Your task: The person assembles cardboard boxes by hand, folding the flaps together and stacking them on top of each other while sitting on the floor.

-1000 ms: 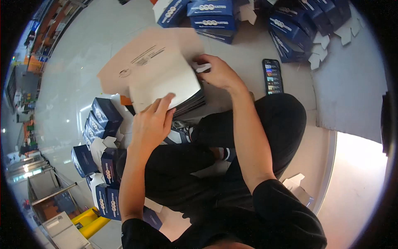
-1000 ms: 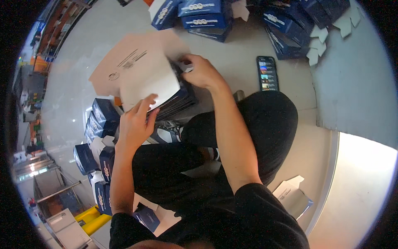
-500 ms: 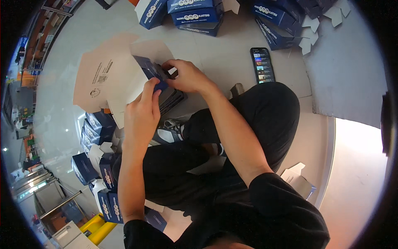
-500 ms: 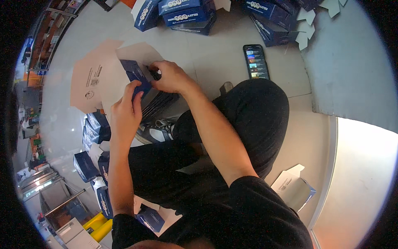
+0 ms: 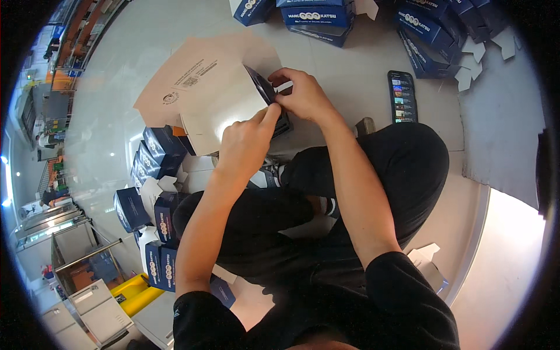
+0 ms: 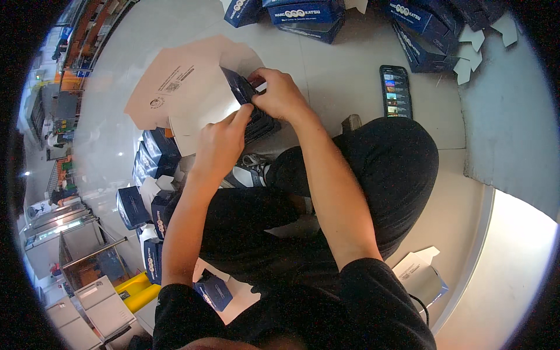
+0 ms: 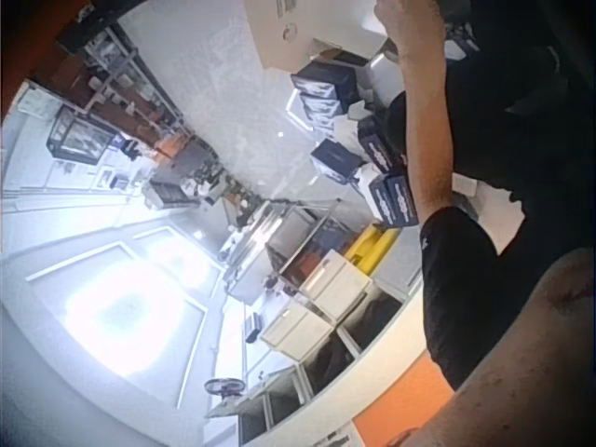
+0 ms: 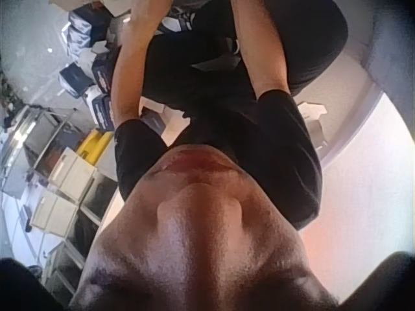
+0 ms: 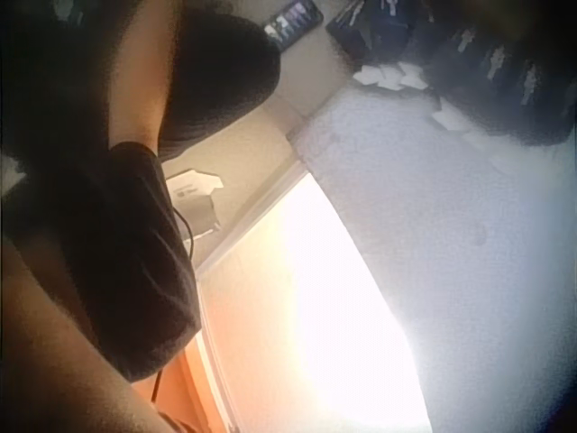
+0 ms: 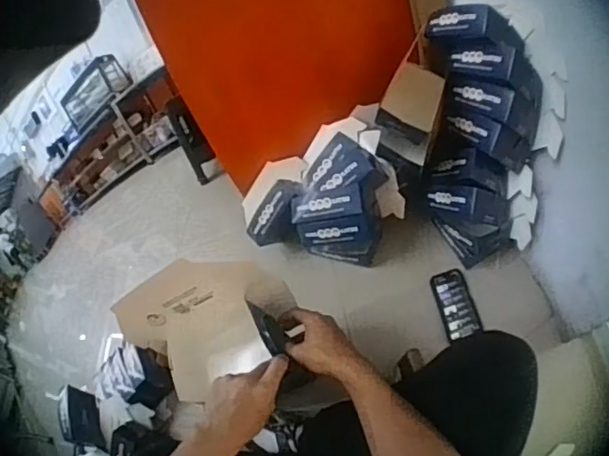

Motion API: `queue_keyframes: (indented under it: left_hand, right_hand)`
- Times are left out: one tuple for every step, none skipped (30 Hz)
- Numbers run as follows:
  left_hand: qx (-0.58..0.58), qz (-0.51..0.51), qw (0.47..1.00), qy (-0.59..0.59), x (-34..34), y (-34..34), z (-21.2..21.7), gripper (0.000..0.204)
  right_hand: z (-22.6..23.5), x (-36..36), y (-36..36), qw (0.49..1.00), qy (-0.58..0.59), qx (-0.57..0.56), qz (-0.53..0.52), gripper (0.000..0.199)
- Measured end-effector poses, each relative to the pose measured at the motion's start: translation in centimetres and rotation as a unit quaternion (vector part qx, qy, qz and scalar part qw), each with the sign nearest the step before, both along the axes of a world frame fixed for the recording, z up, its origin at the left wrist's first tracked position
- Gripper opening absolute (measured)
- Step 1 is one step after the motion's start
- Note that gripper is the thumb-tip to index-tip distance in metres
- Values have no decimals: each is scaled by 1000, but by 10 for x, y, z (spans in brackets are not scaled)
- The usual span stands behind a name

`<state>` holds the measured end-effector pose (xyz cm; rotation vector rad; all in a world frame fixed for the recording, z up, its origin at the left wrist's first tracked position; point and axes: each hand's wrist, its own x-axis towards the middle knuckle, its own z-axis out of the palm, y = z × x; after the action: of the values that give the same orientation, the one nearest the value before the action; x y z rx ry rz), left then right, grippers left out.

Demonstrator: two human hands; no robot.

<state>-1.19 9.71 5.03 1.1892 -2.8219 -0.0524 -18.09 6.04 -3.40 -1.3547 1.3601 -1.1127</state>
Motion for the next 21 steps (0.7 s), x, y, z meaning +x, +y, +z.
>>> queue_keyframes:
  left_hand:
    - [13, 5, 1000, -3, -3, 2, 0, 23]
    - [26, 9, 1000, -7, -5, 2, 0, 19]
    - [47, -3, 999, 15, -6, 2, 4, 20]
    - [68, -16, 997, 36, -5, 3, 10, 21]
    - [90, -29, 994, 55, -3, 1, 18, 22]
    - [66, -31, 995, 63, -3, -4, 25, 25]
    - [42, -34, 996, 72, -3, -12, 32, 28]
    - [17, -35, 996, 80, -1, -20, 36, 31]
    - [-42, -59, 996, 52, -2, -29, 37, 32]
    - [-100, -83, 991, 23, -5, -43, 38, 33]
    - [-159, -104, 982, -2, -8, -57, 37, 34]
    - [-152, -123, 981, -15, -6, -72, 29, 28]
    - [-130, -134, 982, -31, 1, -78, 24, 27]
    - [-106, -152, 982, -47, 1, -84, 25, 26]
    - [-83, -169, 980, -64, -1, -88, 25, 24]
    - [-88, -182, 979, -32, -3, -87, 25, 20]
    - [-80, -184, 979, -36, -3, -83, 24, 19]
    - [-73, -186, 979, -41, -3, -81, 25, 19]
    - [-65, -188, 979, -45, -4, -80, 24, 18]
    - [-62, -191, 978, -48, -5, -79, 25, 18]
    - [-59, -194, 978, -49, -7, -78, 24, 18]
  right_hand:
    - [-1, 0, 1, 1000, 3, -2, 1, 45]
    - [-1, -1, 1, 1000, 6, -6, 1, 46]
    - [-1, -1, 2, 1000, 9, -10, 0, 46]
    - [0, -3, 2, 999, 34, -7, 0, 45]
    - [2, -2, 4, 998, 58, -4, -1, 45]
    - [4, -2, 4, 997, 82, 0, -1, 45]
    - [6, -2, 4, 996, 83, -7, -13, 44]
    - [9, -1, 3, 996, 84, -15, -22, 43]
    - [11, 0, 3, 996, 81, -23, -30, 42]
    - [11, 1, 3, 995, 86, -27, -32, 40]
    - [12, 0, 2, 994, 95, -33, -33, 38]
    - [14, -1, 1, 993, 107, -40, -35, 36]
    - [16, 0, 1, 992, 109, -46, -39, 34]
    - [17, 2, 2, 991, 110, -50, -50, 32]
    - [17, 4, 3, 990, 112, -54, -60, 30]
    - [14, 7, 1, 983, 134, -90, -90, 21]
    - [14, 10, 1, 979, 163, -82, -87, 20]
    - [14, 11, 0, 975, 191, -73, -84, 18]
    - [13, 12, 0, 970, 219, -64, -80, 16]
    - [11, 13, -1, 969, 221, -66, -90, 15]
    - [8, 14, -1, 967, 224, -68, -100, 14]
